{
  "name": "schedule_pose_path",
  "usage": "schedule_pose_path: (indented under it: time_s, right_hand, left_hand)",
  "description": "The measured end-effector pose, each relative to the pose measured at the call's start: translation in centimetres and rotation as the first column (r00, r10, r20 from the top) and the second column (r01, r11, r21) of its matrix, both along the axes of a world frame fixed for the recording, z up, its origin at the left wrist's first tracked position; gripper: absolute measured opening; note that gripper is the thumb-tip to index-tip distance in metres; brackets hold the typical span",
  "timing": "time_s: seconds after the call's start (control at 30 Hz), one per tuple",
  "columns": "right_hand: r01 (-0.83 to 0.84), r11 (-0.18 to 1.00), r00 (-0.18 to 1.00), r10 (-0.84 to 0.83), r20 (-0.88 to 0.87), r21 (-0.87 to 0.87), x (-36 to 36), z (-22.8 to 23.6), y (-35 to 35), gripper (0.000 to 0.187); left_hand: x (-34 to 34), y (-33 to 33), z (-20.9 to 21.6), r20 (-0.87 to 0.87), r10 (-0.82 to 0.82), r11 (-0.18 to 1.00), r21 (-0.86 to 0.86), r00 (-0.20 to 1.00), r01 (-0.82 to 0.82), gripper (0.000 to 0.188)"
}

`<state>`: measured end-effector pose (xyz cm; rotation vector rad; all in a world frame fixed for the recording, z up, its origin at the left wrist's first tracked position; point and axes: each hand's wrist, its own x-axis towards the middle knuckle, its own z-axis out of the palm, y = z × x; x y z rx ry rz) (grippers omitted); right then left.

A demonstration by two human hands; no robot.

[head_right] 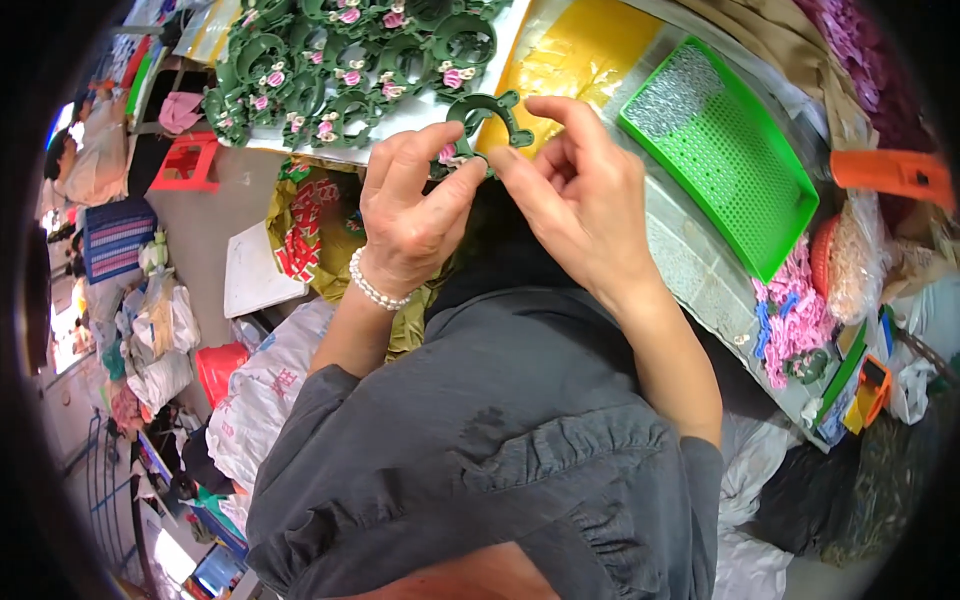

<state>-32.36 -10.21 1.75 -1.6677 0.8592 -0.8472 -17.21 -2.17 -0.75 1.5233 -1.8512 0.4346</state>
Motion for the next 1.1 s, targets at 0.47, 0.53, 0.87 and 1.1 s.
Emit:
schedule_pose_path:
  time_s: [0.47, 0.53, 0.87, 1.1]
  right_hand:
    - [0.172, 0.939, 0.956, -0.232, -0.178, -0.298, -7.9, 0.2, -3.2, 0.012]
    - [0.100, 0.953, 0.968, -0.160, -0.192, -0.287, -8.9, 1.0, -3.3, 0.011]
    - [-0.082, 0.919, 0.966, -0.022, -0.259, -0.385, -12.4, 0.3, -3.2, 0.012]
    - [0.114, 0.866, 0.963, -0.217, -0.160, -0.487, -15.6, 1.3, -3.1, 0.021]
  left_hand:
    - [-5.7, -1.1, 0.3, -0.975, 0.039, 0.864, 0.144, 0.221, 0.483, 0.074]
    - [-6.5, -1.7, 0.2, -0.967, 0.216, 0.743, 0.071, -0.138, 0.665, 0.070]
    - [-10.6, -3.3, 0.0, -0.857, 0.466, 0.522, 0.066, -0.219, 0.850, 0.049]
    - [-11.7, -3.7, -0.8, -0.858, 0.465, 0.550, 0.085, -0.220, 0.831, 0.040]
